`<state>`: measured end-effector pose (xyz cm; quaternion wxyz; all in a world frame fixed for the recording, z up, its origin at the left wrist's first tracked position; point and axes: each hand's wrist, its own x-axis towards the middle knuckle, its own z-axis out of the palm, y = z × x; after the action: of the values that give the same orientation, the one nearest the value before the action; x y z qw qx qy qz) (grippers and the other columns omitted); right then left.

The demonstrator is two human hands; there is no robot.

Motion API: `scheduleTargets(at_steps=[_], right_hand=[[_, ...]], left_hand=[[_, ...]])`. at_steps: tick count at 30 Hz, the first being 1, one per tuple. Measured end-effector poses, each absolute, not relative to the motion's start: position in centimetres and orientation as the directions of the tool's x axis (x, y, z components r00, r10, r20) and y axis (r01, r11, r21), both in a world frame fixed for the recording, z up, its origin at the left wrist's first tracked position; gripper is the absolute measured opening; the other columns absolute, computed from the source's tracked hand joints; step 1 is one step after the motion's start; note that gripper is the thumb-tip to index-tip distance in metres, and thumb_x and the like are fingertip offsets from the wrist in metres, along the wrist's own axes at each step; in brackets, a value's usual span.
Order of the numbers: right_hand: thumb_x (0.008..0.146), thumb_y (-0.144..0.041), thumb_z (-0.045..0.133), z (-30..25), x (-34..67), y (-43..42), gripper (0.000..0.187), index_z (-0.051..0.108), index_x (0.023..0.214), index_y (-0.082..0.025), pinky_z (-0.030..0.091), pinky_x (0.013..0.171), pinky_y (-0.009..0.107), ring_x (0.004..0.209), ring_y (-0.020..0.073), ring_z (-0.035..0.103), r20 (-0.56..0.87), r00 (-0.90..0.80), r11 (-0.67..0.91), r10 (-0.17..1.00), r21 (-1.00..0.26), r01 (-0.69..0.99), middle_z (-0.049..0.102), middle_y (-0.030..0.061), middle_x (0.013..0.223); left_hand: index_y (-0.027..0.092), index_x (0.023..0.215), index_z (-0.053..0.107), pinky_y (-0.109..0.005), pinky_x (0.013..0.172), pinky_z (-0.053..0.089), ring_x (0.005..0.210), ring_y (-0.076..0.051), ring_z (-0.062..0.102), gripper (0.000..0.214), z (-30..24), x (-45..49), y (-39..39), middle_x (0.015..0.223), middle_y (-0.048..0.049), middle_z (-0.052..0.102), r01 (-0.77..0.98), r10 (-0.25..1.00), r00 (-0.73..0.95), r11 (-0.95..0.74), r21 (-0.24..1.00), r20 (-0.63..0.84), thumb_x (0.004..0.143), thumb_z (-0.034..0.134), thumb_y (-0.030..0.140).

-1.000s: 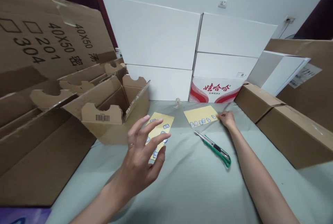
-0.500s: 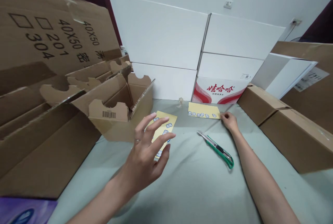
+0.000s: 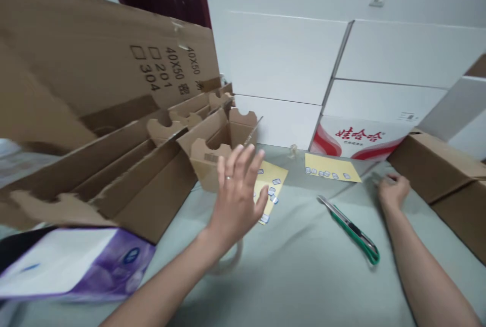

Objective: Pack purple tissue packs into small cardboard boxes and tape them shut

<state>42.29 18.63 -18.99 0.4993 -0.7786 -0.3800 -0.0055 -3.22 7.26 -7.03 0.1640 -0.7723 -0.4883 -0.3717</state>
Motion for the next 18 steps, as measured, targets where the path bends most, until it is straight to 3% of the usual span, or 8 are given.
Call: scheduleTargets(at_steps=[2, 6, 9, 12, 15, 18], right_hand=[[0.095, -0.036, 0.060, -18.3, 41.7, 18.4, 0.031, 0.061, 0.121, -0.018, 0.053, 0.092, 0.045, 0.108, 0.0226, 0.062, 0.377, 0.721, -0.220, 0.581, -0.781, 0.585, 0.061, 0.0088, 0.125], [0.099, -0.041, 0.049, -15.3, 39.9, 18.5, 0.036, 0.058, 0.123, -0.016, 0.055, 0.077, 0.037, 0.087, 0.0186, 0.066, 0.374, 0.637, -0.151, 0.674, -0.774, 0.615, 0.067, 0.0098, 0.108], [0.095, -0.046, 0.045, -12.7, 38.1, 17.9, 0.045, 0.059, 0.125, -0.015, 0.053, 0.069, 0.035, 0.080, 0.0224, 0.067, 0.374, 0.410, -0.028, 0.832, -0.710, 0.704, 0.071, 0.0139, 0.099], [0.074, -0.054, 0.067, -12.2, 35.8, 15.4, 0.046, 0.070, 0.108, -0.023, 0.052, 0.067, 0.033, 0.078, 0.0247, 0.069, 0.251, 0.088, 0.084, 0.964, -0.603, 0.793, 0.074, 0.0084, 0.089], [0.054, -0.049, 0.082, -14.0, 34.0, 11.2, 0.055, 0.073, 0.104, -0.029, 0.050, 0.058, 0.032, 0.067, 0.0244, 0.068, 0.083, -0.088, 0.118, 0.993, -0.497, 0.860, 0.073, 0.0041, 0.080], [0.063, -0.037, 0.077, -16.1, 33.5, 8.1, 0.043, 0.072, 0.105, -0.032, 0.050, 0.061, 0.031, 0.072, 0.0236, 0.069, 0.015, -0.154, 0.146, 0.988, -0.424, 0.894, 0.074, 0.0023, 0.087]], left_hand=[[0.014, 0.148, 0.028, -0.074, 0.112, 0.019, 0.143, -0.043, 0.029, 0.068, -7.2, -4.9, 8.8, 0.150, -0.0249, 0.040, 0.948, 0.669, 0.114, -0.294, 0.121, 0.734, 0.089, 0.059, 0.024], [0.012, 0.127, 0.054, -0.076, 0.110, 0.019, 0.135, -0.045, 0.039, 0.049, -8.0, -7.7, 11.4, 0.122, -0.0207, 0.058, 0.978, 0.749, 0.049, -0.171, 0.121, 0.661, 0.082, 0.067, 0.025], [0.014, 0.115, 0.062, -0.074, 0.109, 0.025, 0.133, -0.045, 0.040, 0.041, -8.5, -8.3, 12.1, 0.122, -0.0200, 0.054, 0.971, 0.755, 0.074, -0.202, 0.124, 0.652, 0.077, 0.071, 0.024], [0.016, 0.107, 0.066, -0.077, 0.109, 0.021, 0.139, -0.045, 0.032, 0.027, -8.6, -8.1, 12.1, 0.138, -0.0219, 0.045, 0.952, 0.755, 0.148, -0.285, 0.116, 0.639, 0.080, 0.064, 0.021], [0.018, 0.102, 0.067, -0.084, 0.106, 0.012, 0.131, -0.040, 0.045, 0.023, -8.3, -8.1, 12.1, 0.126, -0.0179, 0.056, 0.929, 0.761, 0.199, -0.347, 0.128, 0.617, 0.087, 0.050, 0.015], [0.022, 0.102, 0.068, -0.083, 0.108, 0.005, 0.119, -0.033, 0.054, 0.030, -7.4, -8.3, 11.7, 0.116, -0.0124, 0.060, 0.920, 0.749, 0.183, -0.358, 0.157, 0.637, 0.088, 0.044, 0.011]])
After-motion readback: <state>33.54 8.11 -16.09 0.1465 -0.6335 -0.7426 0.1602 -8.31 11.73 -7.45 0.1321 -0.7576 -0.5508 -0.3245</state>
